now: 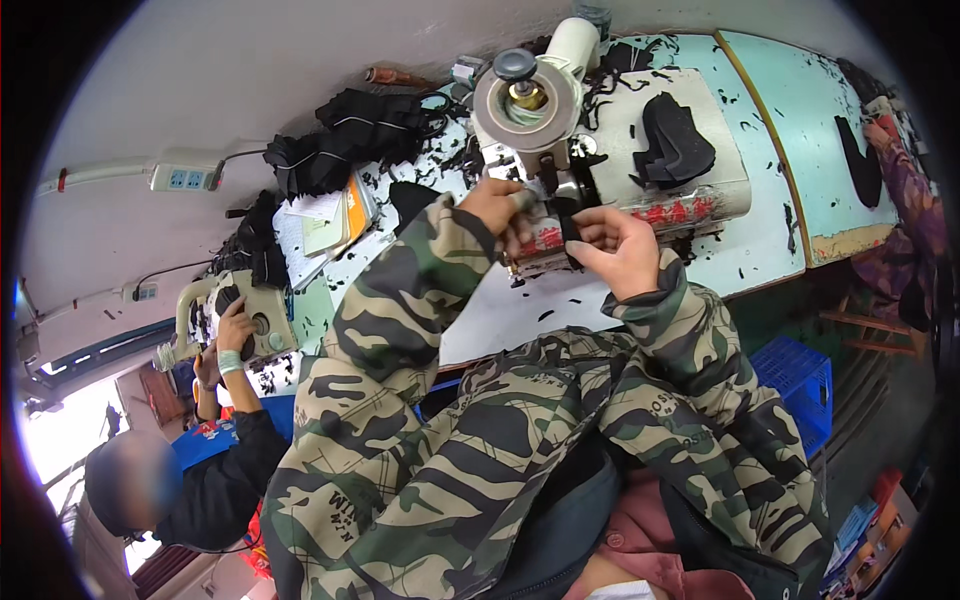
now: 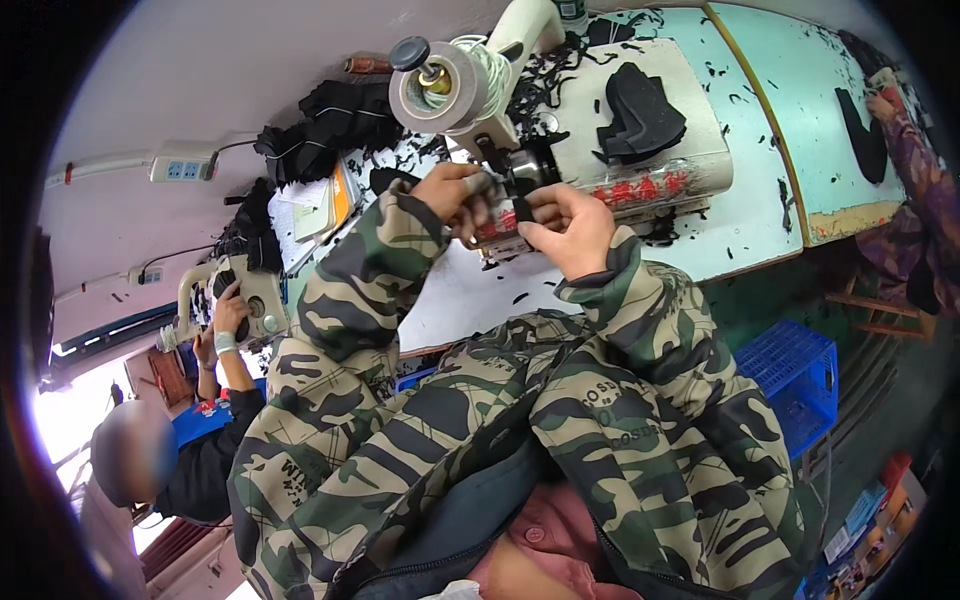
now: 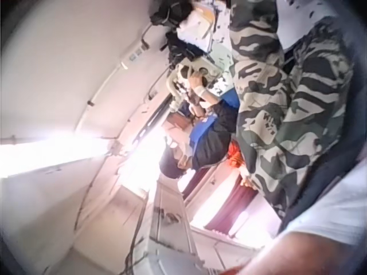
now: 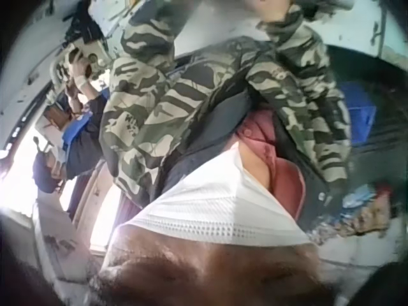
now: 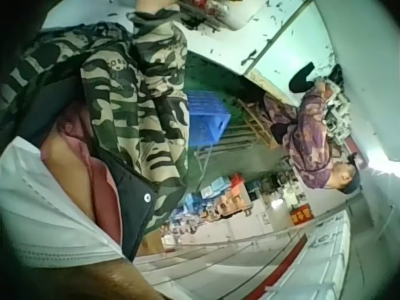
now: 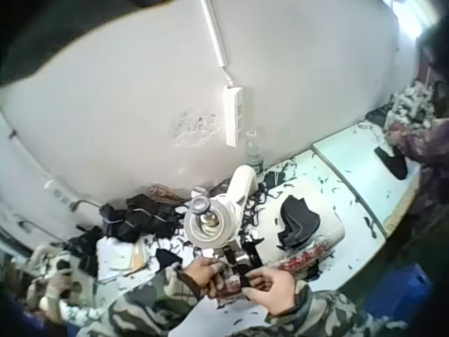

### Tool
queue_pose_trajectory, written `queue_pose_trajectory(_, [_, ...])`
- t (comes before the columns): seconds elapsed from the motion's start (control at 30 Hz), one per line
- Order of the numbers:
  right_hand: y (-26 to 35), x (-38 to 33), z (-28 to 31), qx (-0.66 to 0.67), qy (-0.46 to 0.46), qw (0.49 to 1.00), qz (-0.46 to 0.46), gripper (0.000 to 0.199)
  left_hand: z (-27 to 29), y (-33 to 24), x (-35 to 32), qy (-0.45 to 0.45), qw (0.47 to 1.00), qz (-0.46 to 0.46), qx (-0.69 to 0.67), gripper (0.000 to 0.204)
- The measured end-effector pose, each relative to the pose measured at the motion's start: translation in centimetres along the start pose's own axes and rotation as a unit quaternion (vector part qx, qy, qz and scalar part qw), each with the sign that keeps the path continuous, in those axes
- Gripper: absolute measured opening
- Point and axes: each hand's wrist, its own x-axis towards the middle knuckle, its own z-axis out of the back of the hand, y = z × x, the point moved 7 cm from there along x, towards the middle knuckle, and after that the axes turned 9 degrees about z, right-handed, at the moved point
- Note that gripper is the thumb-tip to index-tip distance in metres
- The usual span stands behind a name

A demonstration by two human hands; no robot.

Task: Process small pieces of black material using an industrial skiving machine.

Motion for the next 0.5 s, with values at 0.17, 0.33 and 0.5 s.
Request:
queue_pose_trajectory(0.17, [13.9, -0.8, 6.2, -0.290, -0.230, 0.841, 0.394, 0.020, -0.4, 1.3, -2.2, -0.004, 0.997, -0.020, 0.078, 0.023])
queue_pose_trajectory(0.33, [8.6, 3.3, 11.0, -0.569, 0.043, 0.768, 0.291, 0.028, -9.7, -2.6, -2.4, 0.024, 0.964, -0.252, 0.084, 0.029])
queue_pose_trajectory(0.5, [9.9, 5.6, 12.9, -0.424, -0.112, 0.867, 0.236, 0.050, -7.3, -5.2, 0.5, -0.267, 0.905, -0.327, 0.042, 0.051])
